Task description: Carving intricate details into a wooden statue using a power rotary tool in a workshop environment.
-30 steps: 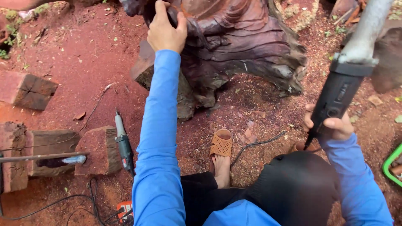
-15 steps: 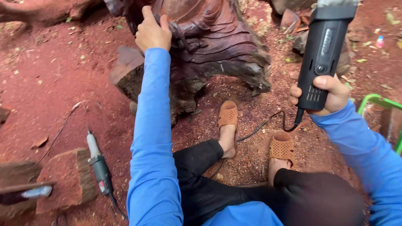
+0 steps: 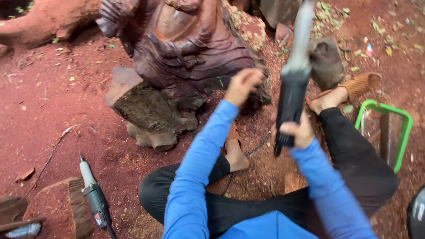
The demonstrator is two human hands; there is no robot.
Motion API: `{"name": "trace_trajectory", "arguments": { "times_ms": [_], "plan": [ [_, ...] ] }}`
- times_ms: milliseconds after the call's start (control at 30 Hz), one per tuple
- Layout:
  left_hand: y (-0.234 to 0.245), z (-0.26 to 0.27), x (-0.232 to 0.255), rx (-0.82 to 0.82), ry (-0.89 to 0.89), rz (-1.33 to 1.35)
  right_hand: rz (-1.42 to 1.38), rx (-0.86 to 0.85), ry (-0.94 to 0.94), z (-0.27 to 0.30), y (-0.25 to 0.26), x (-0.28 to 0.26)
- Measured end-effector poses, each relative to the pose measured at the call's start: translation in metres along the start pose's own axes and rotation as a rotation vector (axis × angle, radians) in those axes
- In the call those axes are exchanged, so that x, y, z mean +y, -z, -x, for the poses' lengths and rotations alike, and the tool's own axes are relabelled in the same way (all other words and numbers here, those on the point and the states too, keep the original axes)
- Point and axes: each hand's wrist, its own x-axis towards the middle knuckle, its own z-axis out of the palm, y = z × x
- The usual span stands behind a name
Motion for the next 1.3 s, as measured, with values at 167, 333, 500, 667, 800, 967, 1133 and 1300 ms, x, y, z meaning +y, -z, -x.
{"name": "trace_trajectory", "arguments": {
  "times_ms": [167,333,500,667,800,967,1133,1300],
  "plan": [
    [-0.045,-0.019,-0.034,-0.009,0.455,-0.122,-0.291,-0.144,-0.146,0.036,0.006,0.095],
    [-0.031,-0.024,-0.055,-0.014,0.742,-0.448,-0.498,-0.227,-0.27,0.044,0.029,0.143],
    [-0.027,-0.022,-0.025,-0.038,0.791,-0.473,-0.458,-0.164,-0.404,0.046,0.03,0.135],
    [-0.03,-0.023,-0.022,-0.037,0.808,-0.479,-0.424,-0.172,-0.417,0.04,0.032,0.129],
    [-0.031,-0.024,-0.034,-0.022,0.781,-0.441,-0.363,-0.185,-0.417,0.034,0.035,0.124],
    [-0.027,-0.024,-0.036,-0.023,0.763,-0.372,-0.305,-0.212,-0.359,0.028,0.032,0.122],
    [-0.02,-0.024,-0.052,-0.014,0.739,-0.326,-0.228,-0.225,-0.309,0.021,0.036,0.131],
    [-0.011,-0.021,-0.068,0.075,0.722,-0.219,-0.133,-0.223,-0.284,0.017,0.044,0.143]
  ]
}}
